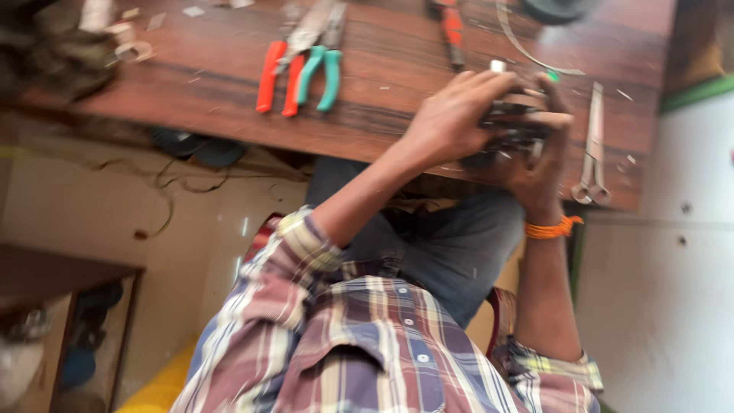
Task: The person assembles an electric motor stator at a workbench, pressing insulated copper wire coil pieces into the slots of the laminated stator core by hand. They use a green-handled screwdriver to seat and adjust the coils, trim small pieces with scissors, and fit components around the central shaft, working around the stator piece by piece.
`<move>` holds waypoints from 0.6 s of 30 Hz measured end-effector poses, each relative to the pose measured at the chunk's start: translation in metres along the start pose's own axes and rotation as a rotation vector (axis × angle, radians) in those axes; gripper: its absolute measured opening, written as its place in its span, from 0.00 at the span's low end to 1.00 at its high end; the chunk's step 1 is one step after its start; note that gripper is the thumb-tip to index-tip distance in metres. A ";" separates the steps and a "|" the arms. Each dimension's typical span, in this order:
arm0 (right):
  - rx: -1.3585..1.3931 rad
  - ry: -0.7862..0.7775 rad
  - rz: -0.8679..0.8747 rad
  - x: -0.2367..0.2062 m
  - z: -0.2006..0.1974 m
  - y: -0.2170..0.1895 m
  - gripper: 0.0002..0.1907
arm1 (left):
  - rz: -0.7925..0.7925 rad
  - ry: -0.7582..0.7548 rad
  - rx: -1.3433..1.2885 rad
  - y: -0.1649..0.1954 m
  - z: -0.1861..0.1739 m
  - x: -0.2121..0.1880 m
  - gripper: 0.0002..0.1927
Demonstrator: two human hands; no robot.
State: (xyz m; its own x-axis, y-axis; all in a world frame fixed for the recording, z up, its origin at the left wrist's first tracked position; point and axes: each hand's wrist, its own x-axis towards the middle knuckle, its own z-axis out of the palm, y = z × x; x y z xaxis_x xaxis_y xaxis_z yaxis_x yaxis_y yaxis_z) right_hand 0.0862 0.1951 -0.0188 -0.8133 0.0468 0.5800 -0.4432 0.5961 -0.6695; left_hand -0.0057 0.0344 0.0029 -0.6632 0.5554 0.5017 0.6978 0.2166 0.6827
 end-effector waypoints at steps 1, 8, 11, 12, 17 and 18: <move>0.043 -0.001 0.013 0.002 0.001 -0.001 0.14 | -0.031 -0.012 0.005 -0.002 -0.001 0.002 0.30; 0.019 -0.033 -0.014 0.010 0.000 -0.009 0.29 | -0.033 -0.028 -0.223 -0.003 -0.019 0.016 0.27; 0.002 0.124 0.043 0.001 -0.009 -0.008 0.22 | -0.087 -0.086 -0.197 -0.002 -0.028 0.022 0.25; -0.107 0.168 0.078 -0.003 -0.013 -0.010 0.21 | -0.068 -0.105 -0.185 -0.001 -0.033 0.022 0.26; -0.402 0.374 0.307 -0.034 -0.039 -0.018 0.17 | -0.044 0.022 0.169 -0.001 -0.069 0.014 0.27; -0.342 0.400 0.512 -0.044 -0.044 -0.017 0.15 | -0.002 0.167 0.219 -0.013 -0.089 0.009 0.18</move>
State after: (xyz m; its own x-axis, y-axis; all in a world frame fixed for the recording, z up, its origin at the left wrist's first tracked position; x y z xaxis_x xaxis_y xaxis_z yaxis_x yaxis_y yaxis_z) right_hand 0.1461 0.2178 -0.0121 -0.6585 0.6362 0.4021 0.1506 0.6349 -0.7578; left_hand -0.0449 -0.0351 0.0463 -0.6872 0.4187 0.5937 0.7265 0.3958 0.5618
